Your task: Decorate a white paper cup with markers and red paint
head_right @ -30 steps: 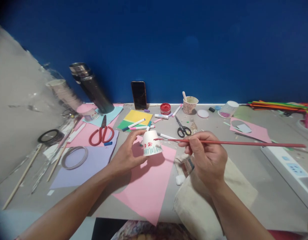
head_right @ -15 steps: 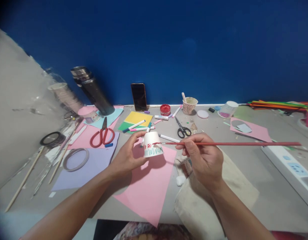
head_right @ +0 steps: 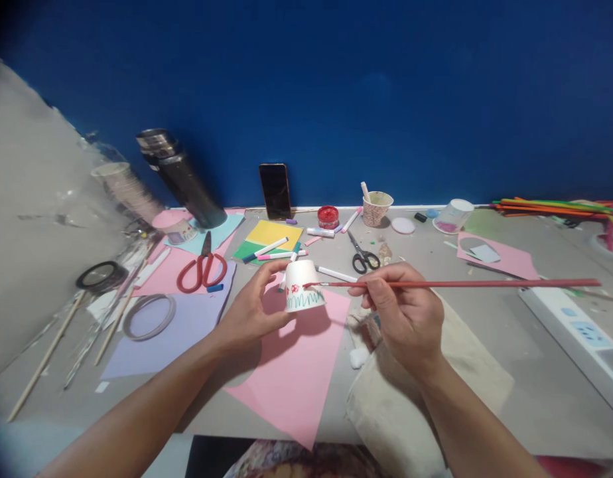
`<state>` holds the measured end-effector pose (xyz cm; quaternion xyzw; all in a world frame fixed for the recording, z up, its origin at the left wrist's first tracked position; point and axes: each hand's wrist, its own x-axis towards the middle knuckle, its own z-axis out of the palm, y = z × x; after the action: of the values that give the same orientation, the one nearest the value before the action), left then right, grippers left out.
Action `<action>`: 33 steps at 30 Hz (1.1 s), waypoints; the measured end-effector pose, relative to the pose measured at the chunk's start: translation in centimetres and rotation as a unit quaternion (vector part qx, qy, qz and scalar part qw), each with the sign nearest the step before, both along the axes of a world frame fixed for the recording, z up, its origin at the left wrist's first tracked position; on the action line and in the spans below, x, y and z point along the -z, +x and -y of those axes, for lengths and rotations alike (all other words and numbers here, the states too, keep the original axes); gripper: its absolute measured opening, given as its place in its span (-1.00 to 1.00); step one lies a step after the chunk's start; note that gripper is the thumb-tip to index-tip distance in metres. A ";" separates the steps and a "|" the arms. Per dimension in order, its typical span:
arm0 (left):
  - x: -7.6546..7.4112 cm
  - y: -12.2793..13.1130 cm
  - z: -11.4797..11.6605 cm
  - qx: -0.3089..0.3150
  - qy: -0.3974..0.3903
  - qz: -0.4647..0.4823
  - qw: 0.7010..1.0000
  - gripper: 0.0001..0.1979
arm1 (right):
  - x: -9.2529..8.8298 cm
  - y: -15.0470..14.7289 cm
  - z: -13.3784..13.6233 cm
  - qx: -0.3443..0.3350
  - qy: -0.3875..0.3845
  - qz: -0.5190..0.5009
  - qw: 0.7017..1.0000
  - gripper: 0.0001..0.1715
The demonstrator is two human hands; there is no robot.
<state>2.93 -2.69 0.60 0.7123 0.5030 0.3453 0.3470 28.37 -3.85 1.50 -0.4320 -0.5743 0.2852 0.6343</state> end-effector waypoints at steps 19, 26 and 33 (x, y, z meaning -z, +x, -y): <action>0.3 -0.2 -0.1 0.002 0.001 -0.003 1.000 -0.26 | -0.3 0.0 -0.2 0.007 -0.003 -0.007 1.000 -0.75; 0.4 -0.1 -0.1 0.004 -0.002 -0.006 1.000 -0.25 | -0.3 -0.1 -0.1 -0.002 0.007 -0.007 1.000 -0.77; 0.7 -0.3 -0.2 0.004 -0.005 0.007 1.000 -0.25 | -0.3 0.1 -0.1 0.007 0.001 -0.014 1.000 -0.74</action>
<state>2.65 -2.49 -0.08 0.7100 0.4993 0.3462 0.3559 28.46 -3.74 1.83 -0.4311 -0.5629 0.2863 0.6444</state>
